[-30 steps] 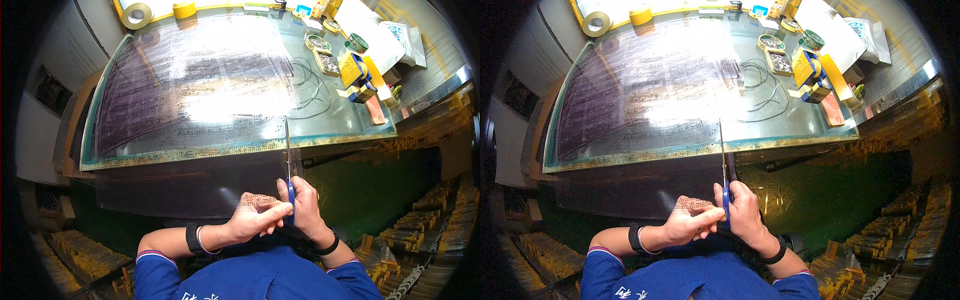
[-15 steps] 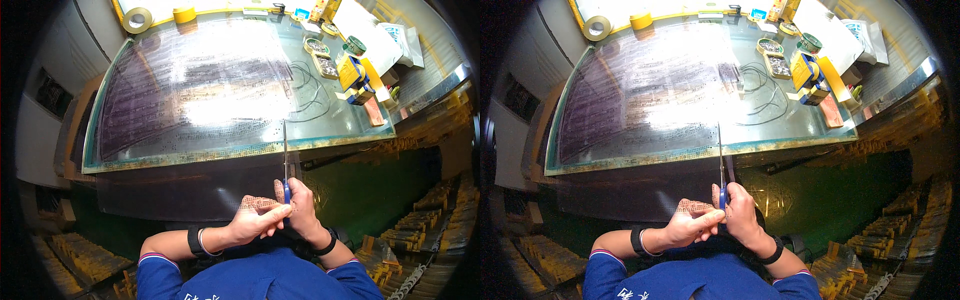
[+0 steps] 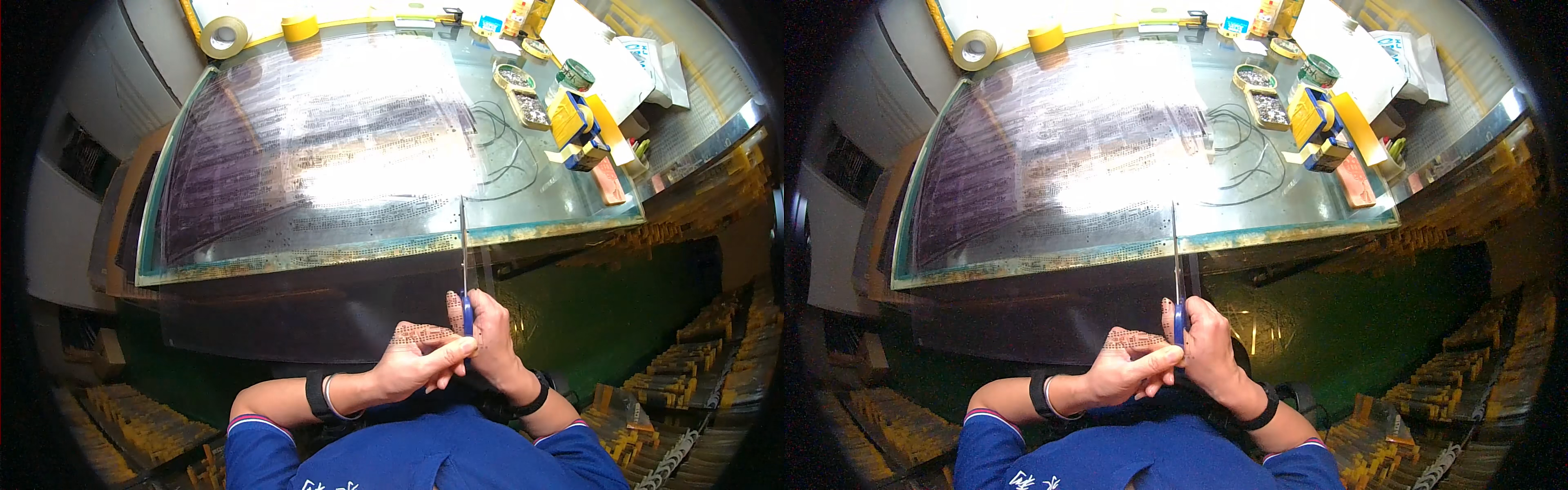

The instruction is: Cutting a patterned film or stencil sheet using scissors on a light table workstation.

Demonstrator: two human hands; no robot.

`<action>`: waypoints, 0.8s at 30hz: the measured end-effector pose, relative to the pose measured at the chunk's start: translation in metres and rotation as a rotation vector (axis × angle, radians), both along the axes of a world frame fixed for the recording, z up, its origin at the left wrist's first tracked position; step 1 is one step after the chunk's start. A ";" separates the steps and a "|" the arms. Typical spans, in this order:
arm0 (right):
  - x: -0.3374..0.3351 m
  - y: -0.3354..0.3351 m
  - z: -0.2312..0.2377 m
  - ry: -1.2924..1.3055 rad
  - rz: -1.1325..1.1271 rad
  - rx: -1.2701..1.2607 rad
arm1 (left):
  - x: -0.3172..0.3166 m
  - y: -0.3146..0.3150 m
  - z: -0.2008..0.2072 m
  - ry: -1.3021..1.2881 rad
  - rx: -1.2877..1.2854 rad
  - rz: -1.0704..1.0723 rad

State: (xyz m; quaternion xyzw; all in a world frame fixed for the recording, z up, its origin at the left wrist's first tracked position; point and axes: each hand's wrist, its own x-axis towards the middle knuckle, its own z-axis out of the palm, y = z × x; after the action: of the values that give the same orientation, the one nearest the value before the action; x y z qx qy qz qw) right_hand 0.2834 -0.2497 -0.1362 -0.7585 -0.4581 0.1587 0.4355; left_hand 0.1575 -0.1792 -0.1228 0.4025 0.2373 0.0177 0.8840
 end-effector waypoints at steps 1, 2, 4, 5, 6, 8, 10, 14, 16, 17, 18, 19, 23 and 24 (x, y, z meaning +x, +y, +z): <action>0.000 0.000 0.002 0.015 0.006 -0.005 | -0.001 0.000 0.002 -0.003 0.037 0.017; 0.000 -0.005 0.006 0.073 0.035 -0.056 | -0.002 0.004 0.005 -0.017 0.095 0.025; 0.001 -0.024 0.006 0.247 0.092 -0.128 | -0.008 0.019 0.013 -0.019 0.151 0.058; 0.005 -0.036 0.001 0.302 0.086 -0.217 | -0.011 0.026 0.015 -0.067 0.139 0.100; 0.007 -0.042 0.010 0.418 0.052 -0.290 | -0.014 0.031 0.017 -0.074 0.145 0.113; 0.014 -0.057 0.012 0.614 -0.017 -0.322 | -0.021 0.040 0.020 -0.095 0.140 0.092; 0.018 -0.058 0.012 0.701 -0.031 0.065 | -0.027 0.043 0.024 -0.092 0.169 0.078; 0.040 -0.014 0.036 0.205 -0.086 0.169 | -0.040 0.045 0.033 -0.069 0.272 0.034; 0.050 0.014 0.034 0.151 -0.014 0.233 | -0.046 0.043 0.041 -0.051 0.334 0.008; 0.052 0.025 0.038 0.114 0.035 0.242 | -0.048 0.041 0.048 -0.034 0.350 -0.018; 0.052 0.036 0.039 0.131 0.067 0.222 | -0.050 0.041 0.050 -0.027 0.363 -0.033; 0.049 0.045 0.041 0.148 0.105 0.203 | -0.053 0.038 0.053 -0.019 0.377 -0.044; 0.043 0.065 0.048 0.298 0.146 0.099 | -0.062 0.034 0.058 -0.033 0.399 -0.058; 0.042 0.065 0.049 0.299 0.147 0.102 | -0.064 0.034 0.058 -0.031 0.403 -0.058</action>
State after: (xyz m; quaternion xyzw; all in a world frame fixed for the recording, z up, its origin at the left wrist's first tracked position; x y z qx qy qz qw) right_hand 0.3256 -0.1849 -0.0875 -0.6676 -0.4498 0.2777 0.5242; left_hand 0.0933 -0.1449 -0.0649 0.5775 0.2037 0.0455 0.7893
